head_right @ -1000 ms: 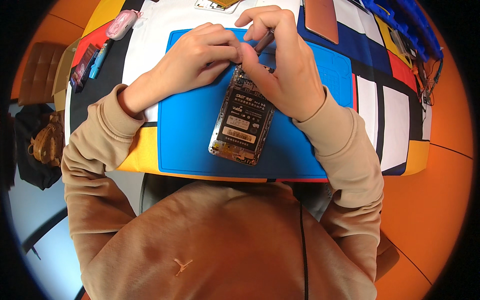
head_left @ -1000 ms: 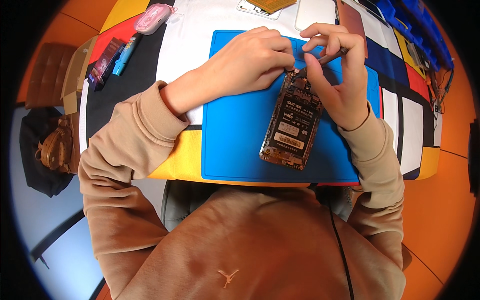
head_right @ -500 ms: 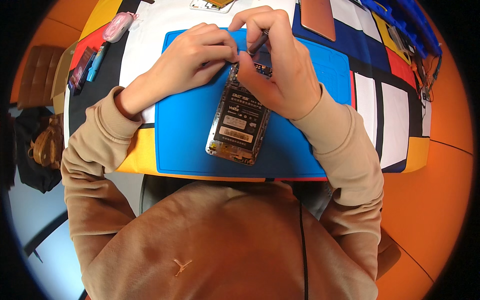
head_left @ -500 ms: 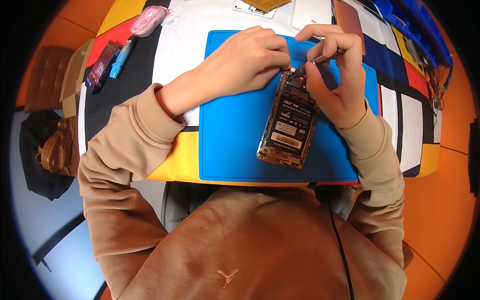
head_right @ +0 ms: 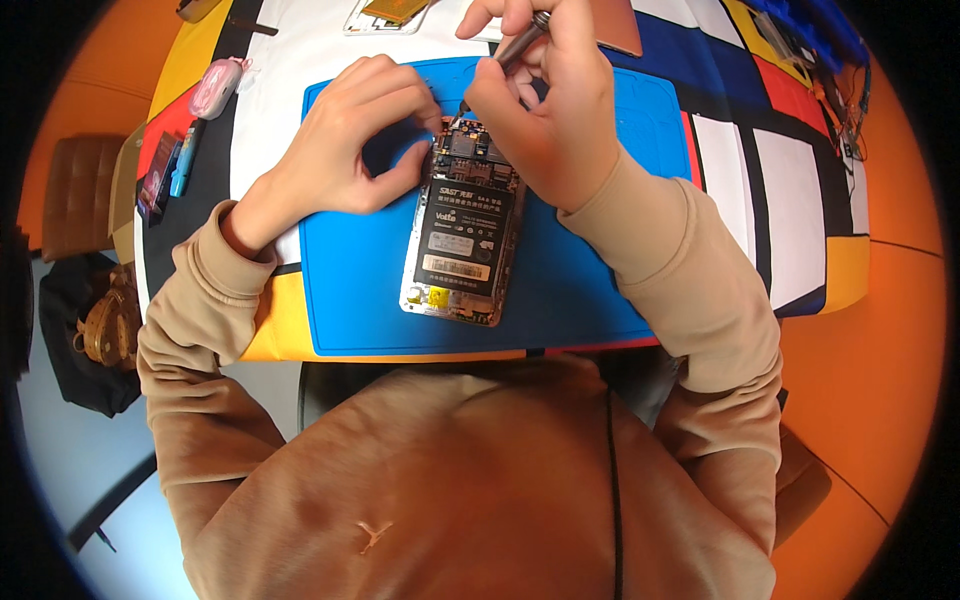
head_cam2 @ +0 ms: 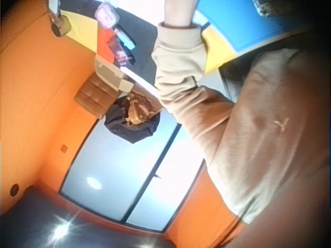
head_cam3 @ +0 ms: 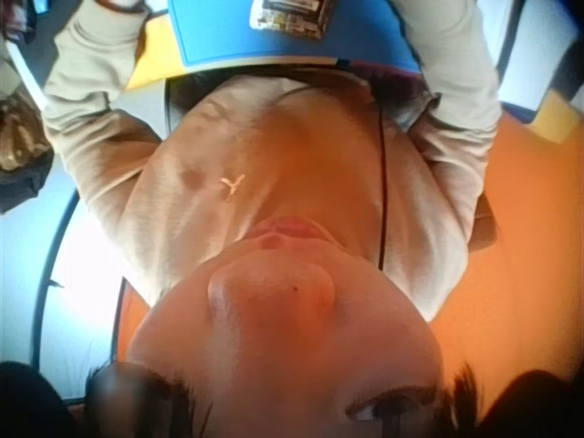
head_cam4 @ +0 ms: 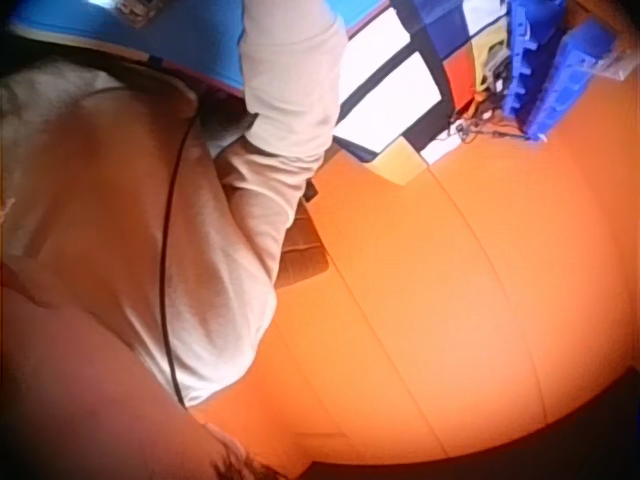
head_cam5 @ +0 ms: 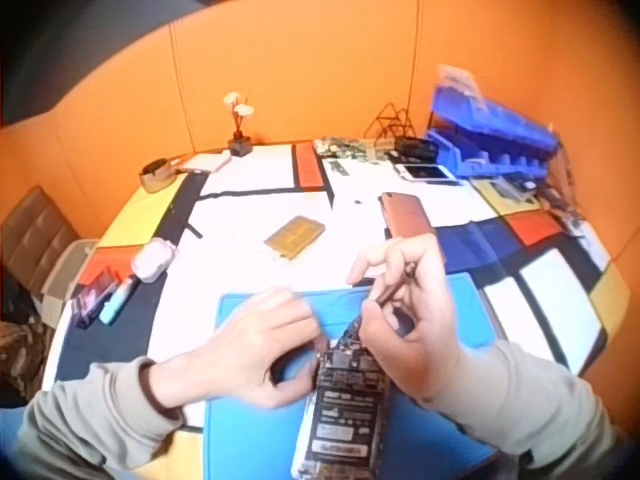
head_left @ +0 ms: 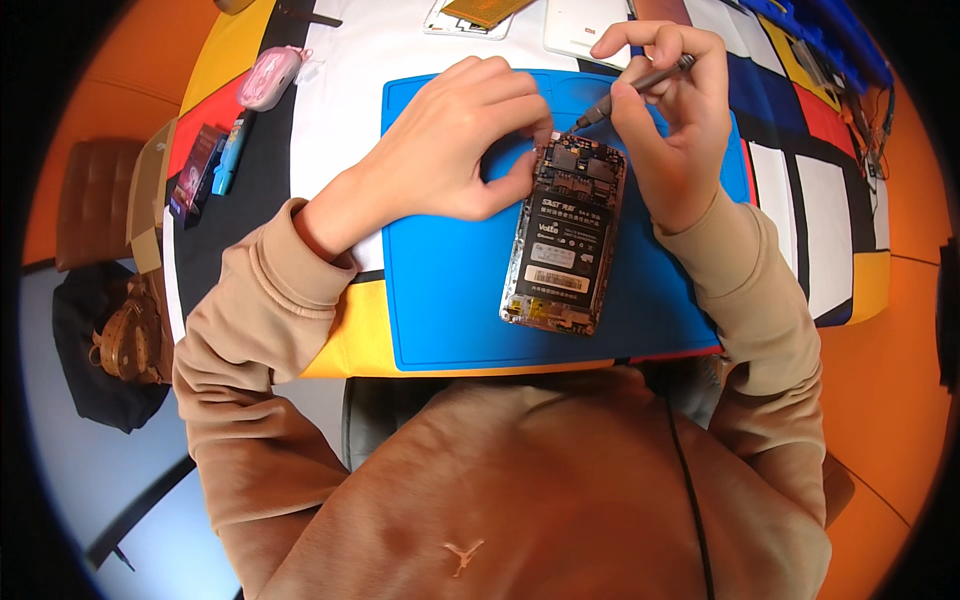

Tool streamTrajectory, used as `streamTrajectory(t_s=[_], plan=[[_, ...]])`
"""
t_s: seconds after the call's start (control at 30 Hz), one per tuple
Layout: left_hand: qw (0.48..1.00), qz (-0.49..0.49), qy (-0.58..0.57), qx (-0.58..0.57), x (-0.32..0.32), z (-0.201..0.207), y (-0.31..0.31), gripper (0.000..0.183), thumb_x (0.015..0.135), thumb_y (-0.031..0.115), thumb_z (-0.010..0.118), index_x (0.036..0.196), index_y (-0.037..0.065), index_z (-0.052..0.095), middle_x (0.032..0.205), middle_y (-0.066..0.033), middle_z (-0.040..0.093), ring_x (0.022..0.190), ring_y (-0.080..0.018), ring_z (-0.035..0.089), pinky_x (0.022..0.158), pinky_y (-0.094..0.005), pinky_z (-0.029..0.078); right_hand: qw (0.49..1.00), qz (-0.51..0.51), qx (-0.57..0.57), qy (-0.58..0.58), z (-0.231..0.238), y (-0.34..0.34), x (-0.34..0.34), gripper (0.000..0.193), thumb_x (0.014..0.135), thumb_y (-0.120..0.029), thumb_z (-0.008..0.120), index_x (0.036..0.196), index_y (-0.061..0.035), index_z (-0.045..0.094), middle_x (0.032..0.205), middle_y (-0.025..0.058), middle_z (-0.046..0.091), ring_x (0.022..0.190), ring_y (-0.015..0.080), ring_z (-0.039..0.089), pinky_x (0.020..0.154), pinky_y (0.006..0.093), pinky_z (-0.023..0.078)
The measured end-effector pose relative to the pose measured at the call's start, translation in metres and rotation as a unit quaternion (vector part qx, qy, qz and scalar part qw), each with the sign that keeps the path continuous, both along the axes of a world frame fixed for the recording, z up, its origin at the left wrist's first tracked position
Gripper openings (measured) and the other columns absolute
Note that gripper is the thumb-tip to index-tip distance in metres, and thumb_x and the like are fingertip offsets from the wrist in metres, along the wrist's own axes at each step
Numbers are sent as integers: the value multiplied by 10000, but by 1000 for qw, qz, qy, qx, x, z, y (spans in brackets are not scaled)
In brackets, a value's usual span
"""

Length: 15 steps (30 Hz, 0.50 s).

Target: The person disassembles and reassembles two smartphones on a blue mat. They use a screwdriver to remove screws, detach internal components, and then reattach parts and secure the back cover. The process is repeated for a second phone.

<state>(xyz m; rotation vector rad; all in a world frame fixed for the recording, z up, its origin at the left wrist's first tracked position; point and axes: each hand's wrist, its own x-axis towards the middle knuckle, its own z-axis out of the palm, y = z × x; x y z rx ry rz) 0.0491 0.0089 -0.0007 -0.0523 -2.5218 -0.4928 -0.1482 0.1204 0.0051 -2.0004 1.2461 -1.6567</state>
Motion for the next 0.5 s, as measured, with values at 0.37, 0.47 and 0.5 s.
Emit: streamTrajectory(t_s=[0.37, 0.47, 0.5], plan=[[985, -10, -139, 100, -4, 19, 1, 69, 781, 85, 688, 833, 59, 652, 817, -59, 650, 749, -238, 579, 796, -326, 434, 984, -57, 16, -165, -11, -8, 9, 306, 823, 116, 539, 1007, -76, 388, 958, 35, 543, 618, -5, 373, 543, 155, 305], [971, 13, -217, 101, -4, 37, 5, 57, 817, 91, 693, 857, 58, 671, 851, -84, 673, 763, -258, 597, 809, -345, 452, 980, -95, 19, -175, -11, -11, 8, 278, 808, 97, 561, 973, -69, 411, 882, 11, 544, 603, 3, 402, 524, 174, 310], [973, 5, -220, 67, -5, 42, 8, 56, 833, 89, 676, 875, 54, 664, 848, -103, 662, 800, -285, 610, 811, -367, 467, 978, -95, 12, -184, -10, -12, 8, 277, 809, 96, 562, 974, -69, 413, 876, 11, 542, 610, 6, 413, 525, 178, 315]])
